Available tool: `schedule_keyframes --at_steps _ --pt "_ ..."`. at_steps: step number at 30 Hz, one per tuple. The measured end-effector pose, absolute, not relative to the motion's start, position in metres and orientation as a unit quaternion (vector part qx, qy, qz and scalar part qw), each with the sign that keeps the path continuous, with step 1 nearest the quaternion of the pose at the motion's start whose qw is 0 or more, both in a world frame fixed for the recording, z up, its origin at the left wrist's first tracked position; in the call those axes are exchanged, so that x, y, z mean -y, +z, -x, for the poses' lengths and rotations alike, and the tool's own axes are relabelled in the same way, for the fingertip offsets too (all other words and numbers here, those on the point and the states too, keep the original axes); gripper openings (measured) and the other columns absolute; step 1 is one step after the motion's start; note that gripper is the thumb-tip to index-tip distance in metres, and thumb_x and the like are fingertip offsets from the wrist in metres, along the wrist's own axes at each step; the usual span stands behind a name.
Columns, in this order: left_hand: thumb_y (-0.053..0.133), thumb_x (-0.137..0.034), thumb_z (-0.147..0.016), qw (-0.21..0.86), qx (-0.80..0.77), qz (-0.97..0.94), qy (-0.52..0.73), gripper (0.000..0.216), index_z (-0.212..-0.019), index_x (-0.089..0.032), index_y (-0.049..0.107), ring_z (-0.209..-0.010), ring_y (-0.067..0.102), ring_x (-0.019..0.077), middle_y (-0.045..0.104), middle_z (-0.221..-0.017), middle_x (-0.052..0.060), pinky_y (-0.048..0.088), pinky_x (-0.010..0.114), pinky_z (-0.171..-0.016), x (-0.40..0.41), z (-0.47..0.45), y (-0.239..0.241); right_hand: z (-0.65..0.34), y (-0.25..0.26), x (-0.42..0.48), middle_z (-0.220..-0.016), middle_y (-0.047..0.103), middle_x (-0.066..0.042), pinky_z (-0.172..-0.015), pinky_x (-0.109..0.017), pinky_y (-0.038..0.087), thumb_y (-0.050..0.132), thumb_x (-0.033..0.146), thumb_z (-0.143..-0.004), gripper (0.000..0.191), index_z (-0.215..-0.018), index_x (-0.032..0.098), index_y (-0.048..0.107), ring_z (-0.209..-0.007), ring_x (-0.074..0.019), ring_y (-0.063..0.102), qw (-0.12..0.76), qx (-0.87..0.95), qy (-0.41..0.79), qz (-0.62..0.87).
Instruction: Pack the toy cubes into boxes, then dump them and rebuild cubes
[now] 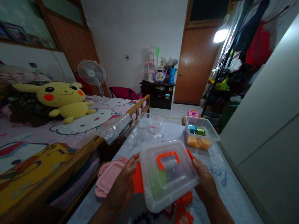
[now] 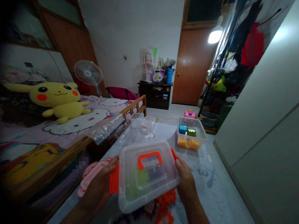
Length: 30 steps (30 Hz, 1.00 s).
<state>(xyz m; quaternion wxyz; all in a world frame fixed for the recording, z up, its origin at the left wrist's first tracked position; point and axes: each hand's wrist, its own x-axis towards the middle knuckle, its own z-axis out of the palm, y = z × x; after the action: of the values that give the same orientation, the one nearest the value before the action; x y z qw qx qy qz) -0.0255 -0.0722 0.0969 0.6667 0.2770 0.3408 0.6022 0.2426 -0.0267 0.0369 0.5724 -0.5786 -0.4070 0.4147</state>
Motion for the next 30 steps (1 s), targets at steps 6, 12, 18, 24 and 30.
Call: schedule_keyframes --at_steps 6,12,18,24,30 --pt "0.067 -0.037 -0.081 0.687 -0.317 -0.285 0.589 0.057 -0.135 -0.023 0.056 -0.119 0.062 0.0315 0.067 -0.128 0.008 0.047 0.042 -0.103 0.073 0.018 0.083 -0.238 0.051 0.029 -0.116 0.074 -0.009 -0.081 -0.040 0.058 0.081 0.033 -0.063 0.035 -0.096 0.023 0.079 -0.099 -0.0305 0.070 0.587 0.371 0.530 0.487" --pt "0.065 -0.029 -0.085 0.712 -0.349 -0.255 0.552 0.061 -0.143 -0.026 0.047 -0.114 0.065 0.0295 0.070 -0.123 0.007 0.049 0.042 -0.100 0.075 0.016 0.081 -0.228 0.067 0.028 -0.093 0.077 -0.005 -0.057 -0.031 0.056 0.086 0.033 -0.062 0.054 -0.112 0.021 0.070 -0.061 -0.0194 0.069 0.575 0.258 0.628 0.456" --pt "0.070 -0.034 -0.082 0.680 -0.358 -0.234 0.596 0.060 -0.138 -0.027 0.052 -0.113 0.066 0.0288 0.070 -0.124 0.006 0.050 0.041 -0.100 0.073 0.015 0.089 -0.234 0.054 0.026 -0.108 0.070 -0.009 -0.067 -0.035 0.053 0.062 0.054 -0.081 0.049 -0.115 0.020 0.066 -0.080 -0.0222 0.066 0.588 0.360 0.446 0.571" --pt "0.078 -0.036 -0.075 0.628 -0.388 -0.243 0.629 0.072 -0.139 -0.032 0.046 -0.112 0.066 0.0288 0.065 -0.131 0.005 0.054 0.041 -0.094 0.074 0.006 0.101 -0.226 0.046 0.041 -0.126 0.057 -0.010 -0.100 -0.050 0.041 0.056 0.042 -0.089 0.039 -0.124 0.023 0.060 -0.117 -0.0297 0.052 0.595 0.604 0.127 0.515" --pt "0.079 -0.037 -0.075 0.575 -0.393 -0.266 0.667 0.071 -0.137 -0.027 0.044 -0.117 0.063 0.0289 0.059 -0.136 0.009 0.052 0.041 -0.097 0.074 -0.008 0.102 -0.196 0.047 0.057 -0.152 0.039 -0.013 -0.109 -0.060 0.033 0.056 0.067 -0.084 0.076 -0.148 0.028 0.040 -0.139 -0.0396 0.034 0.498 0.756 0.108 0.411"
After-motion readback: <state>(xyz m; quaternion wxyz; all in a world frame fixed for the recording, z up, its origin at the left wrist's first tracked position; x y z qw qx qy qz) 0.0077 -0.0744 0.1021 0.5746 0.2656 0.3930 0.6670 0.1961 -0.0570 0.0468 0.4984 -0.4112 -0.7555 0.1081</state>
